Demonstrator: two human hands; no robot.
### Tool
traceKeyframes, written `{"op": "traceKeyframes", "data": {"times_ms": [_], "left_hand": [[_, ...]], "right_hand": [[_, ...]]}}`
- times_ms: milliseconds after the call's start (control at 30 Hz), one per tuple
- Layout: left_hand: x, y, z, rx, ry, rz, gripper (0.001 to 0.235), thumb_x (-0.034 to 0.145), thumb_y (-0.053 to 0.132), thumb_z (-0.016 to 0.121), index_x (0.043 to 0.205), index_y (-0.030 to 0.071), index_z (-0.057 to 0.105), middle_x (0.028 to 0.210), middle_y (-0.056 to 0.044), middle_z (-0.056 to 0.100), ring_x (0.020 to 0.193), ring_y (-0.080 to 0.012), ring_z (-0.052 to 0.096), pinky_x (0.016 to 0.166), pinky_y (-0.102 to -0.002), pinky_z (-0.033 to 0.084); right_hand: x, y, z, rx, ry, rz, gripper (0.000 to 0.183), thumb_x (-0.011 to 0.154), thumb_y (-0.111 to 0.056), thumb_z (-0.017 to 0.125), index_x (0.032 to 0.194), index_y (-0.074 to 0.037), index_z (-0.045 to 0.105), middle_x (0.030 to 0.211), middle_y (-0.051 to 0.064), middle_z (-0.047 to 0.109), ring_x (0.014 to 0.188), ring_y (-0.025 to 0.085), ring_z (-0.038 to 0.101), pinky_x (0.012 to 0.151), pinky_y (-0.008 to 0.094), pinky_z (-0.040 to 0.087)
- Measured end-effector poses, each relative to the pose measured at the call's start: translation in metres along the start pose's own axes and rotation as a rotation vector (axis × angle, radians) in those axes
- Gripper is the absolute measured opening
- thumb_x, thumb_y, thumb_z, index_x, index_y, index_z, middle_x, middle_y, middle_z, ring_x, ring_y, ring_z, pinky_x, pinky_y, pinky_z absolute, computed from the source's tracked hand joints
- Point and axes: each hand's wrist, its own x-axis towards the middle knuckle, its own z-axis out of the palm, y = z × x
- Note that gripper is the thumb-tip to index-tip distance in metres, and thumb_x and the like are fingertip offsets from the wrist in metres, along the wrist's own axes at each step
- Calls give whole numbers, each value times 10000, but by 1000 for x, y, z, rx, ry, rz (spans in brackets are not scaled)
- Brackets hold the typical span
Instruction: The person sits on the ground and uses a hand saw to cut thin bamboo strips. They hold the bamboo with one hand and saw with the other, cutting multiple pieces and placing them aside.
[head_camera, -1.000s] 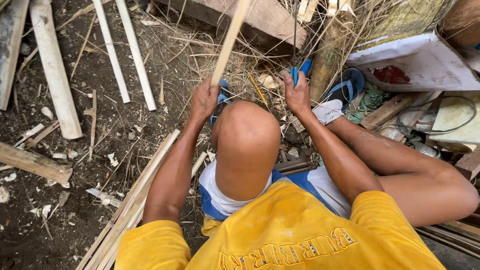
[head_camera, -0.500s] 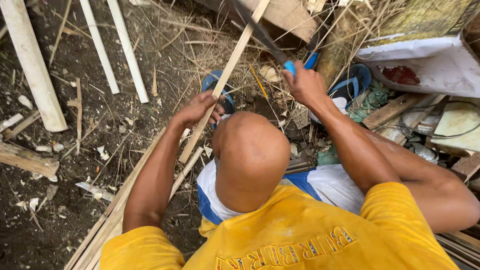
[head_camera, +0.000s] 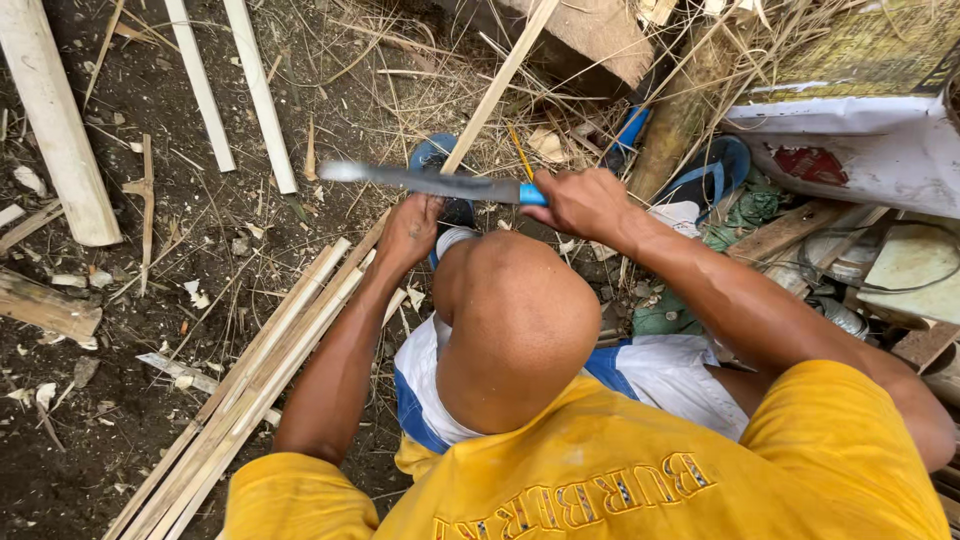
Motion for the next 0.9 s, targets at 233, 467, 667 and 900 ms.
{"op": "traceKeyframes", "data": {"times_ms": [233, 467, 667, 900], "left_hand": [[-40, -43, -11, 14, 60, 28, 344, 1064, 340, 485, 1153, 57, 659, 755, -247, 614, 669, -352, 615, 646, -490, 480], [-50, -112, -21, 202, -70, -220, 345, 1108, 327, 410, 1191, 113, 668, 738, -180, 675, 605, -310, 628, 582, -502, 554], [-72, -96, -25, 388, 156, 22, 347, 1039, 307, 470, 1265, 112, 647, 889, -220, 723, 680, -415, 682, 609, -557, 533], [-25, -31, -6, 503, 119, 2, 266, 1112, 282, 346, 1097, 63, 496, 848, -194, 668, 605, -376, 652, 490, -531, 503]], "right_hand": [[28, 76, -13, 234, 236, 480, 549, 1102, -563, 473, 1073, -20, 554, 752, 216, 675, 638, 379, 679, 555, 522, 538], [30, 82, 37, -151, -46, 344, 481, 1024, -521, 504, 1189, -100, 668, 847, 157, 739, 729, 348, 725, 683, 598, 555], [19, 135, -12, 178, 438, 585, 581, 1166, -526, 516, 1120, 33, 666, 806, 251, 681, 706, 403, 690, 613, 529, 551], [7, 12, 1, 192, 143, 278, 536, 1009, -588, 511, 1133, -70, 572, 771, 213, 706, 662, 438, 687, 589, 571, 545]]}}
